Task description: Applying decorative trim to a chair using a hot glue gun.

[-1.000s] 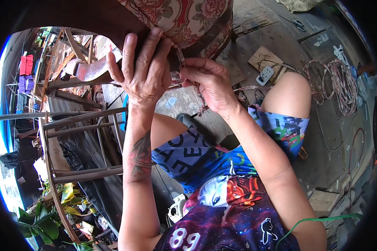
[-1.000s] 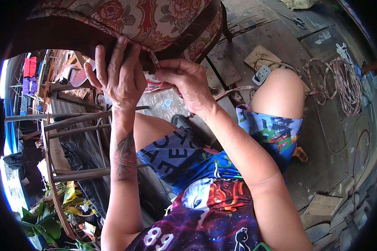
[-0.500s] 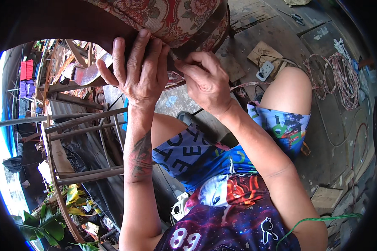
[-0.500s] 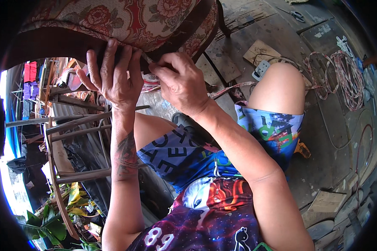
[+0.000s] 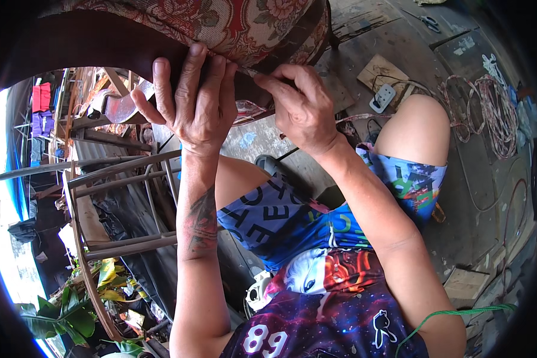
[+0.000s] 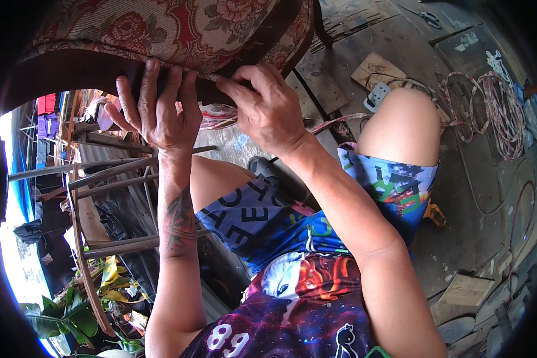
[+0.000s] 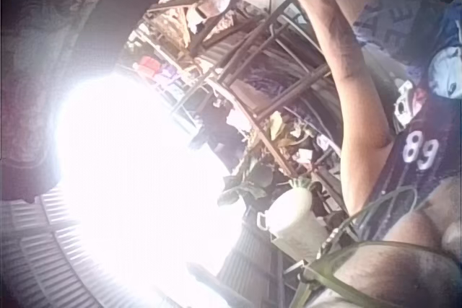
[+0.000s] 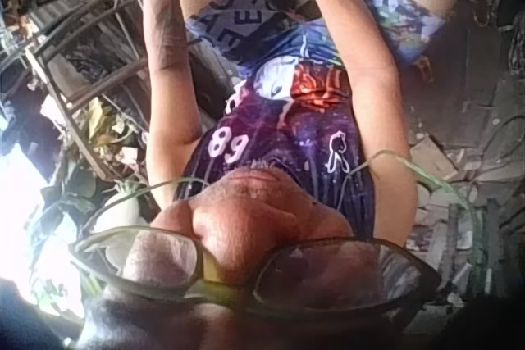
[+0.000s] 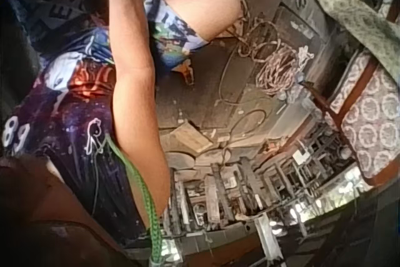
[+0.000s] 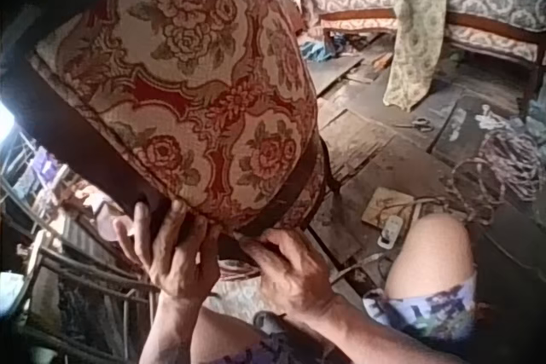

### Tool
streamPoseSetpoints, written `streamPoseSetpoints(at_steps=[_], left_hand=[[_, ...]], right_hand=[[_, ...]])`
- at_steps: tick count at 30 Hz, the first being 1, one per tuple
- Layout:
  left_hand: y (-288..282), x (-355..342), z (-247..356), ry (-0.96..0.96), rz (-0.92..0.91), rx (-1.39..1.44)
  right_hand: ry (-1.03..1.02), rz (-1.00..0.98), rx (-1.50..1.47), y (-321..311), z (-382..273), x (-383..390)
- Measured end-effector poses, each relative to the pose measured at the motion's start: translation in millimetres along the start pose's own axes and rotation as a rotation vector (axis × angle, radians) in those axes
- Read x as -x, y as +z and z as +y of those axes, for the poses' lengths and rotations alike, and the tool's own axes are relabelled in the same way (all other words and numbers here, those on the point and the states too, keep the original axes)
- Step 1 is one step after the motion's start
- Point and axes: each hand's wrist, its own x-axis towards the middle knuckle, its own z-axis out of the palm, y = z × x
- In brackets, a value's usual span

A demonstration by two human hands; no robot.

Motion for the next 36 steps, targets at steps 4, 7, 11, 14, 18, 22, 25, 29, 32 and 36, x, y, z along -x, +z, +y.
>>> streamPoseSetpoints(at_steps=[4,7,11,14,18,22,25,29,32,36], left_hand=[[0.4,-0.2,-1.1,0.002,0.009,0.003],[0.2,-0.9,0.3,0.003,0.003,0.0],[-0.6,-0.9,-0.4,0.0,-0.015,-0.016],[0.2,-1.5,-0.6,0.004,-0.015,-0.007],[1.8,-1.7,-1.5,0.007,-0.004,0.001],[2.1,-0.2,-0.3,-0.011,0.022,-0.014],[1.0,0.1,0.6,-0.016,0.015,-0.019],[0.9,-0.1,1.2,-0.019,0.011,-0.023],[2.0,-0.5,0.2,-0.009,0.019,-0.025],[1.2,-0.5,-1.5,0.014,-0.008,-0.015]], right_hand=[[0.051,0.009,-0.01,6.4,3.8,-0.1],[0.065,0.02,-0.012,9.9,6.5,-1.7],[0.131,0.004,-0.075,9.4,-1.2,-3.0],[0.134,0.001,-0.071,8.5,-1.4,-1.4],[0.073,0.005,-0.04,7.3,-3.4,5.0],[0.087,-0.014,-0.051,8.3,-5.0,6.5],[0.089,-0.016,-0.055,9.1,-3.9,6.6],[0.101,-0.018,-0.075,10.9,-6.3,7.4],[0.122,-0.012,-0.093,12.1,-6.7,7.0],[0.103,0.008,-0.091,13.2,-1.4,5.3]])
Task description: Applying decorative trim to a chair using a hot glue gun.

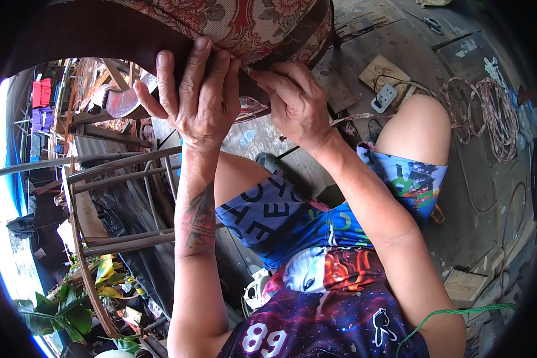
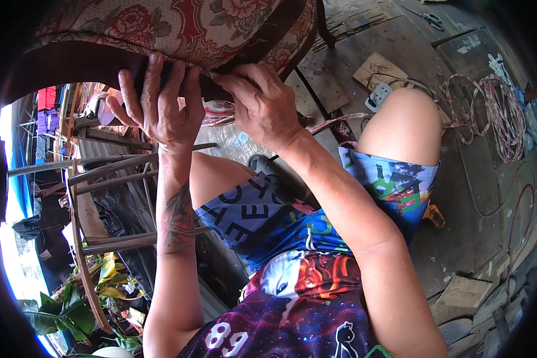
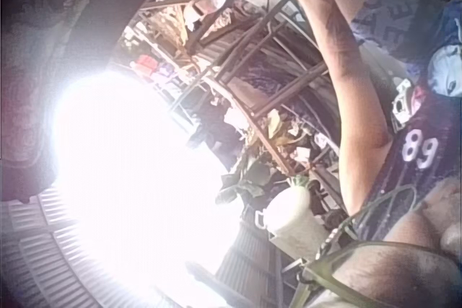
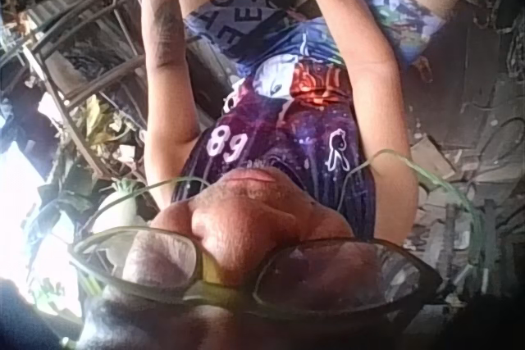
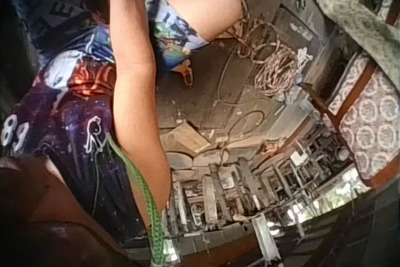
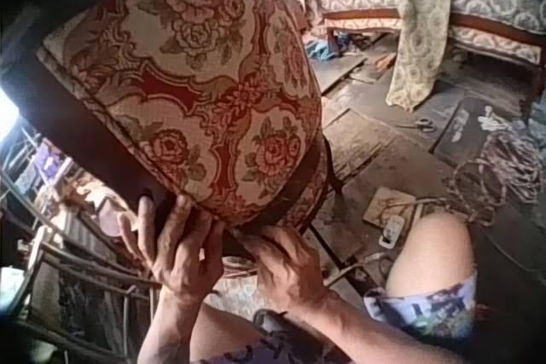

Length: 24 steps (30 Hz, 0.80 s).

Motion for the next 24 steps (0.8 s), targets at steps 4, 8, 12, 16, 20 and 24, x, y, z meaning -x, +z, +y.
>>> streamPoseSetpoints(at_steps=[4,8,12,16,20,24], left_hand=[[2.3,0.5,-0.2,-0.017,0.043,-0.016],[2.6,-1.8,1.1,-0.019,0.052,-0.003],[3.6,-0.1,-0.7,0.001,0.078,0.007],[1.3,1.4,-4.0,0.03,0.05,-0.033],[0.0,-0.4,-2.8,0.022,0.048,-0.018],[-1.0,-0.7,-3.2,0.021,0.037,-0.024]], right_hand=[[0.043,-0.022,-0.029,0.3,0.1,-1.9],[-0.02,0.0,0.016,-0.6,6.0,-4.5],[-0.014,-0.02,-0.009,-4.0,2.4,-3.7],[-0.022,-0.023,-0.011,-5.4,3.0,-3.1],[-0.047,-0.021,0.015,-7.4,3.5,-1.2],[-0.022,-0.017,0.002,-8.6,3.3,0.8]])
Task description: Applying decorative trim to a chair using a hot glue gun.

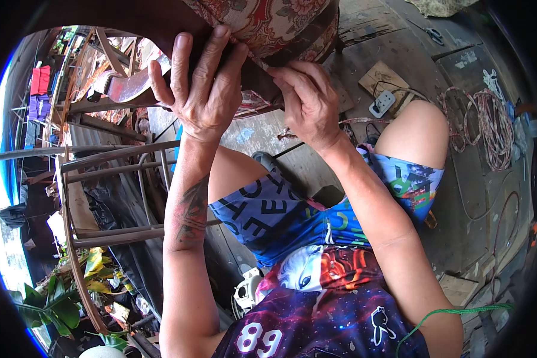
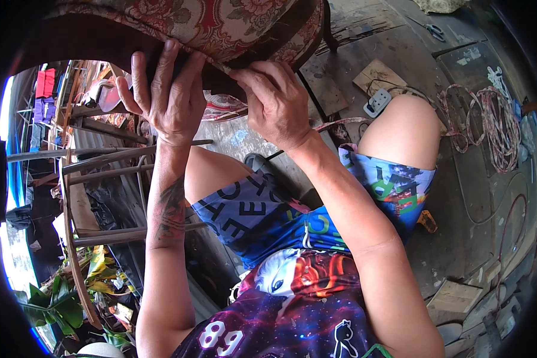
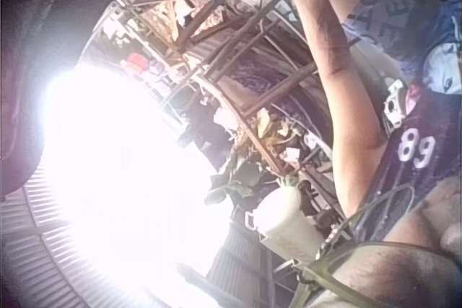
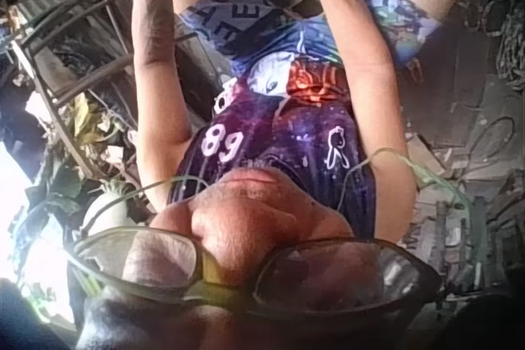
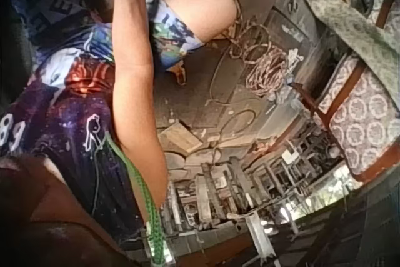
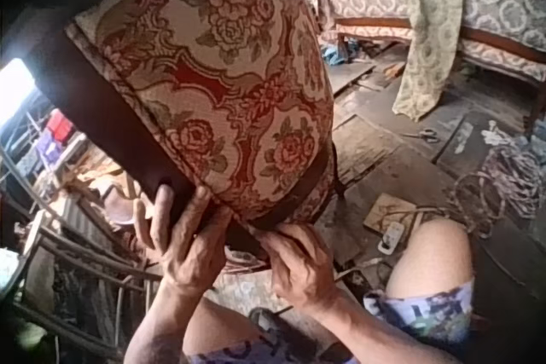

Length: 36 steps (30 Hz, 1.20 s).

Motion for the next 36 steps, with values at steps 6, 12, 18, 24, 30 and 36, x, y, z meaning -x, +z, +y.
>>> streamPoseSetpoints(at_steps=[6,12,18,24,30,36], left_hand=[[-6.1,-0.1,-3.9,0.059,-0.09,-0.026],[-2.9,0.2,0.1,-0.004,-0.034,0.013],[-0.1,0.8,2.9,-0.02,-0.038,0.006],[3.2,-3.7,16.5,-0.116,0.004,0.057],[3.4,0.3,10.0,-0.066,0.022,-0.004],[2.7,2.5,-0.8,0.103,0.055,-0.043]], right_hand=[[0.043,0.036,-0.039,3.1,6.3,-9.3],[0.052,0.025,-0.037,3.8,7.1,-9.7],[0.042,0.036,-0.038,9.2,7.6,-6.6],[0.001,0.062,0.038,9.7,11.2,-2.5],[0.013,0.043,0.027,9.1,2.6,-3.8],[0.007,0.034,0.058,9.4,6.3,-1.9]])
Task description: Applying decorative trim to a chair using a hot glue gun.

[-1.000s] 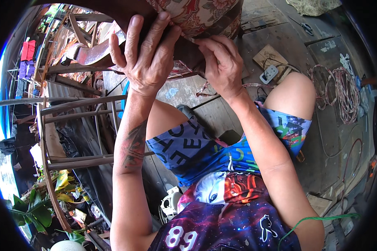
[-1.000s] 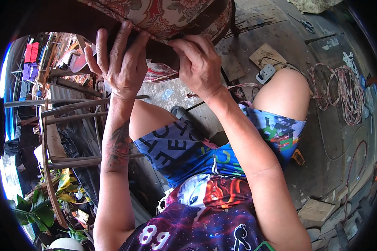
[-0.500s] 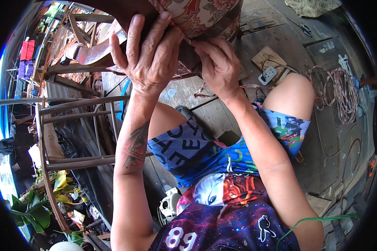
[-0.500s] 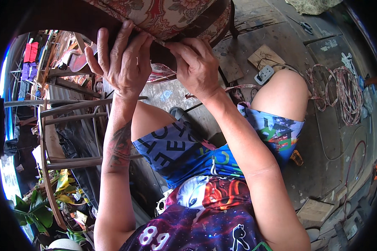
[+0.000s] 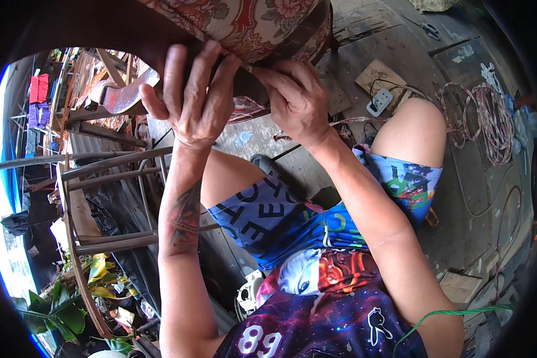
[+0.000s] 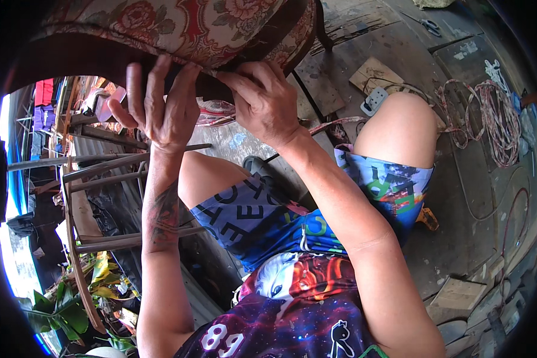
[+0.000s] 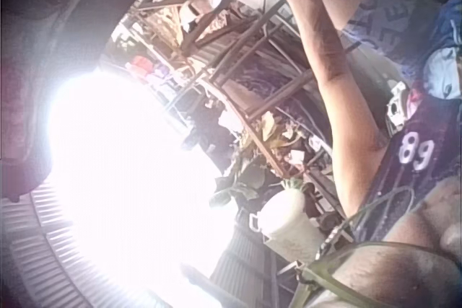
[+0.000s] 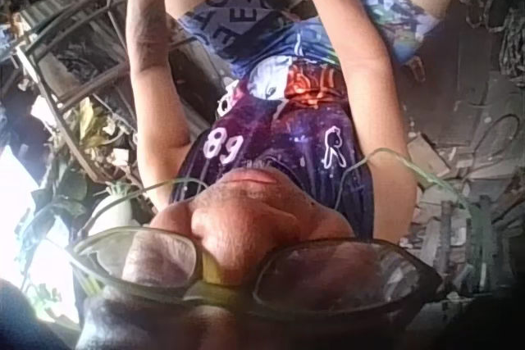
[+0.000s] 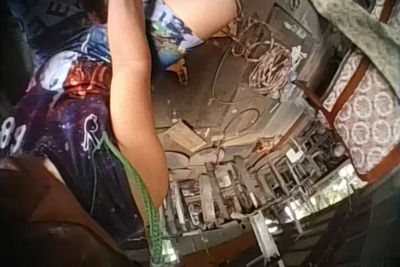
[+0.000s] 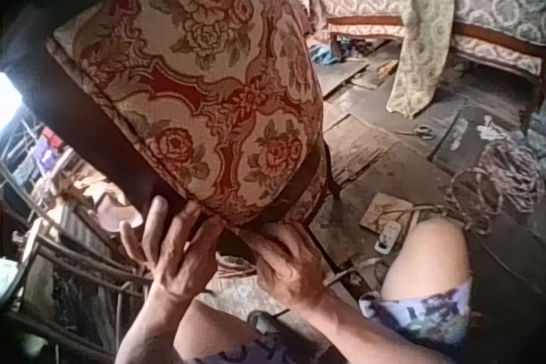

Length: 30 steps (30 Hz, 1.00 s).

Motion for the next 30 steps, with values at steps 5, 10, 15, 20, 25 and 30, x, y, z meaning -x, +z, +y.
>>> streamPoseSetpoints(at_steps=[5,10,15,20,25,30], left_hand=[[-12.9,-5.1,-21.8,0.281,-0.119,0.056],[-21.6,-11.8,-28.7,0.416,-0.306,0.125],[-20.2,-11.7,-33.7,0.474,-0.319,0.084],[-18.3,-8.8,-33.5,0.476,-0.28,0.061],[-16.2,-7.9,-33.4,0.497,-0.258,0.047],[-15.3,-5.7,-35.7,0.489,-0.261,0.07]], right_hand=[[-0.022,0.003,0.004,-1.4,-1.8,-2.9],[-0.03,-0.005,0.014,-5.3,-1.6,-1.4],[-0.042,-0.009,0.006,-4.7,0.4,-0.9],[-0.036,-0.011,-0.005,-5.0,-0.3,-1.3],[-0.044,-0.028,-0.032,-5.9,-1.3,-1.4],[-0.053,-0.006,-0.015,0.1,0.6,0.0]])
